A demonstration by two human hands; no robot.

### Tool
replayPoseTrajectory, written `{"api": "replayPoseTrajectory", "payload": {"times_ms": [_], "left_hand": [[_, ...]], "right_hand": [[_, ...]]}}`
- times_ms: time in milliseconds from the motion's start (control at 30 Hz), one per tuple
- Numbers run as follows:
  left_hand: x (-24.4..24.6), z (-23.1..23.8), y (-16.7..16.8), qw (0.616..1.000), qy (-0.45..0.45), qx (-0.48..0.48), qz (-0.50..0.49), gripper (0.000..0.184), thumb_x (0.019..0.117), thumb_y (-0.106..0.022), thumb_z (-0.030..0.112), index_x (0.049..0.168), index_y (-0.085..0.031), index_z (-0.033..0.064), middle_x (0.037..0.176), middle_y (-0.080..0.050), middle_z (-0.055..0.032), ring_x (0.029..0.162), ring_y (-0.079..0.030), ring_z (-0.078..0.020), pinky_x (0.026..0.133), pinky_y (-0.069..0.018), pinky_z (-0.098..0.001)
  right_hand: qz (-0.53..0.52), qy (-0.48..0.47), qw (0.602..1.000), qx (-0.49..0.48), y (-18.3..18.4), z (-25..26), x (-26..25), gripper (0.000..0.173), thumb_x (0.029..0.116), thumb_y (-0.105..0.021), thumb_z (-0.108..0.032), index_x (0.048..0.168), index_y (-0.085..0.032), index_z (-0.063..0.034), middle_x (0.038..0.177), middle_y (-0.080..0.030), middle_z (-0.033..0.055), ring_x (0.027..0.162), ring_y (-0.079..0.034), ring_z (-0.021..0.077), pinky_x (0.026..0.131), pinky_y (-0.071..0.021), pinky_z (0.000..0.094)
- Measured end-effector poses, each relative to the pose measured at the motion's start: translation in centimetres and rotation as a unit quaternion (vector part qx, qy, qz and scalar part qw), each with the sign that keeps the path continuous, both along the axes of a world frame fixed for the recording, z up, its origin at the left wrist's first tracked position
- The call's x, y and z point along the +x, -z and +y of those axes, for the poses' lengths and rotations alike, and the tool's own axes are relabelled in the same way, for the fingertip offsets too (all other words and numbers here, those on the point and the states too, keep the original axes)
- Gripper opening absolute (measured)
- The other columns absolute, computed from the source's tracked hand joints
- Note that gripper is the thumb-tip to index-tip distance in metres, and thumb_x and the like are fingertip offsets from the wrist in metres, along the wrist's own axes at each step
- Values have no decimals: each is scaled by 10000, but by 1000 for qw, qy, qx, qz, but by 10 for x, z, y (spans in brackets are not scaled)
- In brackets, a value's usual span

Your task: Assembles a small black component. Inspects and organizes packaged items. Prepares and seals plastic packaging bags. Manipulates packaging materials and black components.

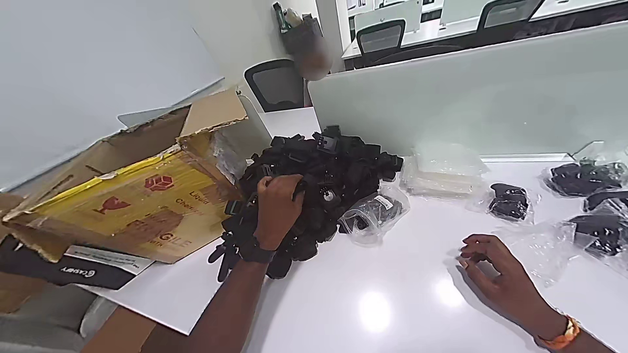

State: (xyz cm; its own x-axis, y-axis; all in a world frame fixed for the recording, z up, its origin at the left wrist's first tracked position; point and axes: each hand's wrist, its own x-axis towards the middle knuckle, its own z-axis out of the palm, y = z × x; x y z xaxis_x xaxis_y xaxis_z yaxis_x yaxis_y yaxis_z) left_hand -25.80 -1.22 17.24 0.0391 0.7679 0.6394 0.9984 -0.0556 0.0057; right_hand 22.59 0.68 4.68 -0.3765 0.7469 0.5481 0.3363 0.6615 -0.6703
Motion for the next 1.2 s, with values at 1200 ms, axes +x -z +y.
{"api": "replayPoseTrajectory", "payload": {"times_ms": [1200], "left_hand": [[-22, -11, 13, 988, 123, -99, 4, 424, 987, -625, 406, 1239, -702, 74, 1436, -589, -116, 1366, -523, -298, 1139, -381, -558]], "right_hand": [[-13, -3, 1000, -2, 0, -1, 0, 248, 951, -626, -245, 1097, -661, -48, 1211, -591, 125, 941, -640, 93, 759, -576, 222]]}}
